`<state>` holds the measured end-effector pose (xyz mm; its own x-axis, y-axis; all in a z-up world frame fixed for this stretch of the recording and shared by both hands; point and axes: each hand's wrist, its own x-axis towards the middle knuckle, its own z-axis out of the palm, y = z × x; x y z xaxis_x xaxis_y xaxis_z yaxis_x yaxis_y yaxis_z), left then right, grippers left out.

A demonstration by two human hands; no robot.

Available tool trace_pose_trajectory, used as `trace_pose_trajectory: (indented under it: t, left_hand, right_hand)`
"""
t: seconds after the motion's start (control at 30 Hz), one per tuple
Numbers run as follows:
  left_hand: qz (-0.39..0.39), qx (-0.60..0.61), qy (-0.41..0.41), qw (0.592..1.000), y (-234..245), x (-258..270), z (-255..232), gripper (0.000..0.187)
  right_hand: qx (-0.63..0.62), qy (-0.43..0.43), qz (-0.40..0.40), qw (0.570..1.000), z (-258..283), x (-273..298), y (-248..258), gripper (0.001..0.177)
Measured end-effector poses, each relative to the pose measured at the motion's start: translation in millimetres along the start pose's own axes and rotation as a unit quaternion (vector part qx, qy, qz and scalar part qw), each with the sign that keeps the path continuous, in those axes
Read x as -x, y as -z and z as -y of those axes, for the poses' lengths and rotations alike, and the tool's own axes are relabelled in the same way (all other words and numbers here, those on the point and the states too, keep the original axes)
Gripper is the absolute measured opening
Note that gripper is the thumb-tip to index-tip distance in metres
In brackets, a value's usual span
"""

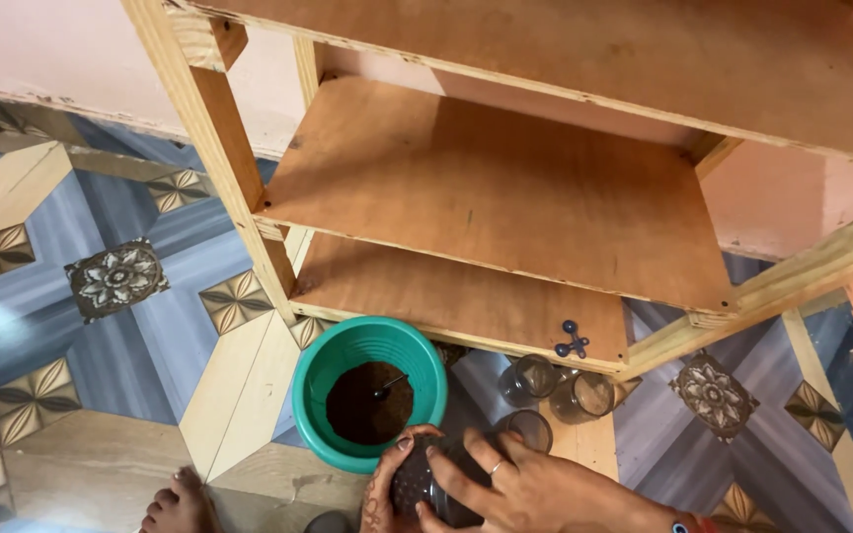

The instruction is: The person scoops a dark brown powder from a green bowl into a clear plastic jar using a spoon. They repeat this action multiple times, filling the jar with the powder.

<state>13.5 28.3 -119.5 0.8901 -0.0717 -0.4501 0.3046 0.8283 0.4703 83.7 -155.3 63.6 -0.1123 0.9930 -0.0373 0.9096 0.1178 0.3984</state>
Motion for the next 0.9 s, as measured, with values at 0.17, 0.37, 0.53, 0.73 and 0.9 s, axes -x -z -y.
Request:
trace_pose_trajectory:
  t: [0.17,0.37,0.53,0.73,0.9]
  left_hand:
    - [0.049,-0.116,-0.077,0.989,10.4,-16.7,6.3,0.048]
    - [0.012,-0.082,-0.029,0.996,16.8,-21.5,8.3,0.044]
    - [-0.02,-0.001,-0.025,0.999,31.6,-29.3,24.0,0.044]
    - [-0.005,-0.213,-0.1,0.972,81.6,-87.6,46.0,0.047]
    - [-0.015,-0.296,-0.186,0.937,107.4,-99.2,69.3,0.046]
  right_hand:
    - [-0.061,-0.03,0.021,0.997,5.8,6.6,-10.8,0.052]
    - [-0.212,-0.119,-0.003,0.97,10.6,8.1,-19.2,0.046]
    - [-0.34,-0.183,-0.032,0.922,16.0,8.3,-31.0,0.052]
    - [-0.357,-0.251,-0.05,0.898,27.7,8.0,-47.9,0.056]
    - [-0.399,-0.325,-0.03,0.857,33.3,4.9,-49.3,0.056]
